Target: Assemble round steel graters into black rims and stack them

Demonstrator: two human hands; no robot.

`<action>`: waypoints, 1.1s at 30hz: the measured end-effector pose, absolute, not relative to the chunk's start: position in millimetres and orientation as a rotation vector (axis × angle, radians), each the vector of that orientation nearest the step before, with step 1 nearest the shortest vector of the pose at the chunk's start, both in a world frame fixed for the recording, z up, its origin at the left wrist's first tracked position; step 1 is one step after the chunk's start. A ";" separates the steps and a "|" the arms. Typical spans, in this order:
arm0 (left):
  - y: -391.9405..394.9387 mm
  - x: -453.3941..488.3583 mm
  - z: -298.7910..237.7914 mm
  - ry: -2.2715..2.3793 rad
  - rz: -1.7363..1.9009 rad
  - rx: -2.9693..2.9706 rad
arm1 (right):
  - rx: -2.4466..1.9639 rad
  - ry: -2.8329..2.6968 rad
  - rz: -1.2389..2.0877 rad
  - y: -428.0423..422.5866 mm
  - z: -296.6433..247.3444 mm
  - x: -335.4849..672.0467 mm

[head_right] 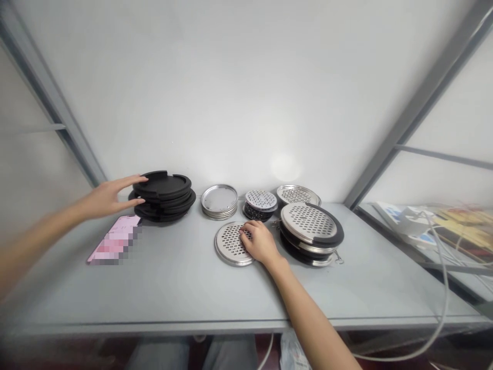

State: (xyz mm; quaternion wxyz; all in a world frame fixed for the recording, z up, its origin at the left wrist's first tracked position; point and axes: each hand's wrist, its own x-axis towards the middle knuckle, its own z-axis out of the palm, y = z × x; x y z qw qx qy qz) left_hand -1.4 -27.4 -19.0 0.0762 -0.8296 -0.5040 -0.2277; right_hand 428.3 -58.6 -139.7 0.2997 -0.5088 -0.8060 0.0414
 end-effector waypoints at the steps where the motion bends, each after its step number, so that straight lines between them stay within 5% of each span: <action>1: -19.9 -12.3 -15.8 -1.557 -0.593 -2.537 | -1.348 -2.139 0.114 -58.2 -140.6 428.3; 15: -4.2 -24.0 4.1 -1.404 -0.257 -2.524 | -1.318 -2.154 0.146 -57.4 -139.8 429.9; 29: -68.2 -36.5 13.0 -1.247 -0.880 -2.331 | -1.107 -2.293 0.281 -71.1 -128.7 429.9; 33: -102.7 3.3 -8.1 -1.084 -0.770 -2.634 | -1.014 -2.393 0.456 -80.7 -123.2 428.0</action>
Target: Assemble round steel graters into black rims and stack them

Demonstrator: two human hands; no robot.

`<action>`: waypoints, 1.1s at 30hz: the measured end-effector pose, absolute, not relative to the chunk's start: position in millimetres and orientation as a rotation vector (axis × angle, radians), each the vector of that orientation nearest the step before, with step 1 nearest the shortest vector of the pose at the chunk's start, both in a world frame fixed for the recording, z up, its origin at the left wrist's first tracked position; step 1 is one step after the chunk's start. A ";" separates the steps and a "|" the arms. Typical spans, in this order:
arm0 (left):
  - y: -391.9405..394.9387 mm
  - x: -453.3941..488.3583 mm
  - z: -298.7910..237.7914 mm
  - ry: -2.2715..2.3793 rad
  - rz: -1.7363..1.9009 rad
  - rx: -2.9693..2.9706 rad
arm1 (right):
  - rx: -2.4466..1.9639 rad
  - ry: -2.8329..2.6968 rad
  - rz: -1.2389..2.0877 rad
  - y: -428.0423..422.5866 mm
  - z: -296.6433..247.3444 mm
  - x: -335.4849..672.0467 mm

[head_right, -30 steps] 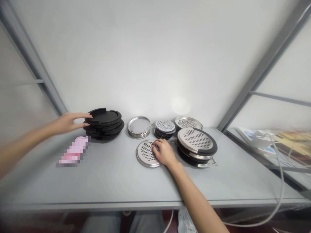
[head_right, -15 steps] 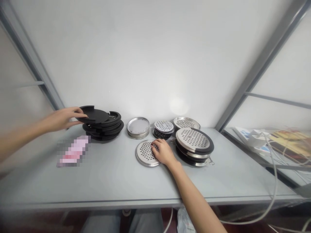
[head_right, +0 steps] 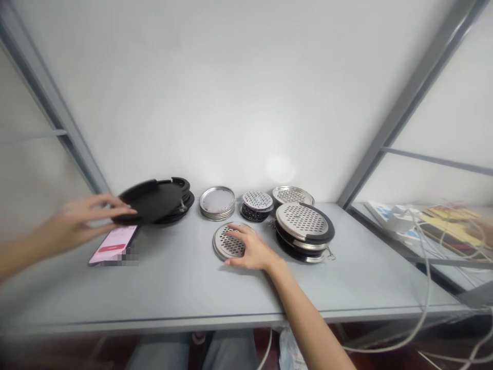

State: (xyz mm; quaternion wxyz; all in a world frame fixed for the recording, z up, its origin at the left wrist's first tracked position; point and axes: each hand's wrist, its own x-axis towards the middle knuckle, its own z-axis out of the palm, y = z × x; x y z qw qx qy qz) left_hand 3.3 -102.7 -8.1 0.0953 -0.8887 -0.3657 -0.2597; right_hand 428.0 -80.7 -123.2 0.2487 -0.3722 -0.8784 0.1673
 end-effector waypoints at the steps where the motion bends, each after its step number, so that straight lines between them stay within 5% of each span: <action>1: -110.4 13.7 -15.7 -1.021 -0.743 -2.699 | -1.004 -2.410 0.467 -81.9 -123.1 427.1; 12: -126.8 44.8 -96.5 -0.985 -0.477 -2.914 | -0.982 -2.440 0.296 -84.8 -123.5 421.3; 21: -110.0 66.2 -113.1 -1.001 -0.540 -2.974 | -0.924 -2.093 0.114 -84.9 -125.6 428.7; 33: -75.8 118.4 -120.6 -1.087 -0.793 -3.096 | -0.677 -2.426 0.042 -91.6 -132.7 409.7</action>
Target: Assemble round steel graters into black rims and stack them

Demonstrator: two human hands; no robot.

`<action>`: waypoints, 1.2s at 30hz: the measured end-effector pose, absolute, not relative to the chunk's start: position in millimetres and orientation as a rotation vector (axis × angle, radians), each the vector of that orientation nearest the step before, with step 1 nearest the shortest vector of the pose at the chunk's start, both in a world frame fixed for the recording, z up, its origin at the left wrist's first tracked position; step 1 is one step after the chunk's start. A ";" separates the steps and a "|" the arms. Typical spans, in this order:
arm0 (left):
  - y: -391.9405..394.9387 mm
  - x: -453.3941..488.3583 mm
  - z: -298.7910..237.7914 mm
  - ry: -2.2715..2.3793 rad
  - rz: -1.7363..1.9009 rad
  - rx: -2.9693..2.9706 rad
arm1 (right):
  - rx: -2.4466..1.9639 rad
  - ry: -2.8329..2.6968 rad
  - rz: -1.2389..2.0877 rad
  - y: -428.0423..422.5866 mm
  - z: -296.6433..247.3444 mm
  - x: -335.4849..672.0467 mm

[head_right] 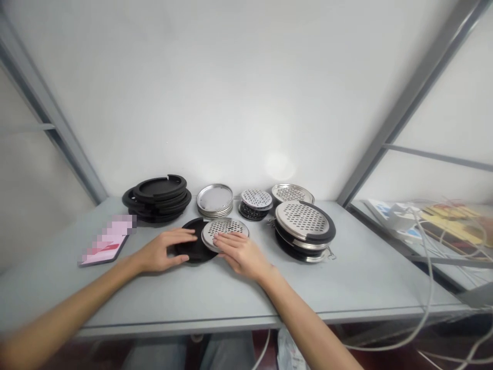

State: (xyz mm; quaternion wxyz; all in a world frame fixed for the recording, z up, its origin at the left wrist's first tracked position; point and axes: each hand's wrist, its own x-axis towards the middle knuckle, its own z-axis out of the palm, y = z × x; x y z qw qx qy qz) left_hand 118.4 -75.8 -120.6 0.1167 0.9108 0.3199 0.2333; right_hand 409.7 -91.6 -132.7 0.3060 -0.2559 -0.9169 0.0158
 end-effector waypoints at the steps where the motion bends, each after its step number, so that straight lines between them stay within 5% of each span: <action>1: -72.9 119.7 -124.5 1.004 0.731 2.644 | -0.670 -2.462 0.050 -91.8 -133.2 409.0; 12: -66.4 117.4 -136.8 1.030 0.658 2.515 | -0.652 -2.526 0.319 -97.1 -128.5 394.4; 20: -58.6 106.2 -133.4 1.103 0.685 2.524 | -1.038 -2.093 0.145 -79.4 -141.6 411.1; 36: -72.3 108.2 -130.1 1.060 0.506 2.445 | -1.092 -2.313 0.662 -70.7 -139.6 428.5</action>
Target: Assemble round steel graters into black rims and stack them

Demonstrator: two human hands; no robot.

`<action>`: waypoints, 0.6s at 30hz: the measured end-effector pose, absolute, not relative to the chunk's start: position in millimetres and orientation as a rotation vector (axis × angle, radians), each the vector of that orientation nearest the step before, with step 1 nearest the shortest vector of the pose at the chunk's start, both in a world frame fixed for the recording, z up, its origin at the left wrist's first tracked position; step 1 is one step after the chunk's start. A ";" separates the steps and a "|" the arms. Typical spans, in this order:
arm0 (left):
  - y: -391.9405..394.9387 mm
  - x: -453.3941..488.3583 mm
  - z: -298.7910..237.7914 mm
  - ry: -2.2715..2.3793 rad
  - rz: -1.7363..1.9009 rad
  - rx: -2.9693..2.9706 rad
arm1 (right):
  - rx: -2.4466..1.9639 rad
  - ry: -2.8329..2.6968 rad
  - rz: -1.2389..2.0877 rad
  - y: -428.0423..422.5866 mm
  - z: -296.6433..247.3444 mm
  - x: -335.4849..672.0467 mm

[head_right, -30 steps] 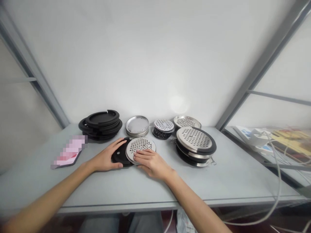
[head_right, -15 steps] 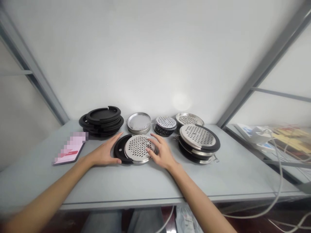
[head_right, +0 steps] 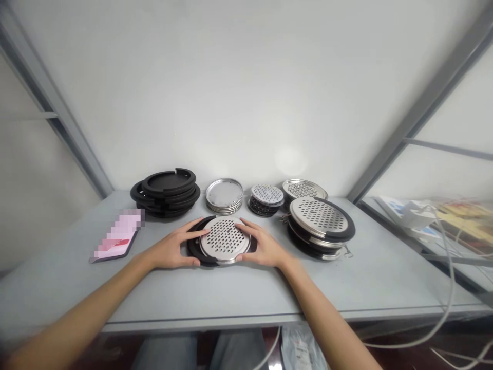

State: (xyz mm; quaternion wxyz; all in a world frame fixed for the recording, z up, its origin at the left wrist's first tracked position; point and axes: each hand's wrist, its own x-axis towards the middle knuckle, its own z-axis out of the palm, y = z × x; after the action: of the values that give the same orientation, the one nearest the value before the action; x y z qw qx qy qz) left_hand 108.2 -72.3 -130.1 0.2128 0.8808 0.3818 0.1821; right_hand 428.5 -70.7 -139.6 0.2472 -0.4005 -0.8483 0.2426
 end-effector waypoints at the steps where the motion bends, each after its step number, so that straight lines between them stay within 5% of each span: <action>1: -72.6 108.5 -130.4 1.058 0.510 2.442 | -1.098 -2.309 0.666 -71.1 -139.6 427.4; 18: -79.1 127.8 -130.7 0.994 0.700 2.410 | -1.047 -2.284 0.673 -73.5 -144.6 412.3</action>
State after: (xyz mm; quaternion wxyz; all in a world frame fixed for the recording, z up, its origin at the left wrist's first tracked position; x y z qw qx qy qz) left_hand 127.8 -79.1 -130.7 0.2196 0.8711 0.3592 0.2530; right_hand 412.3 -73.5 -144.6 0.2670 -0.3878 -0.8463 0.2492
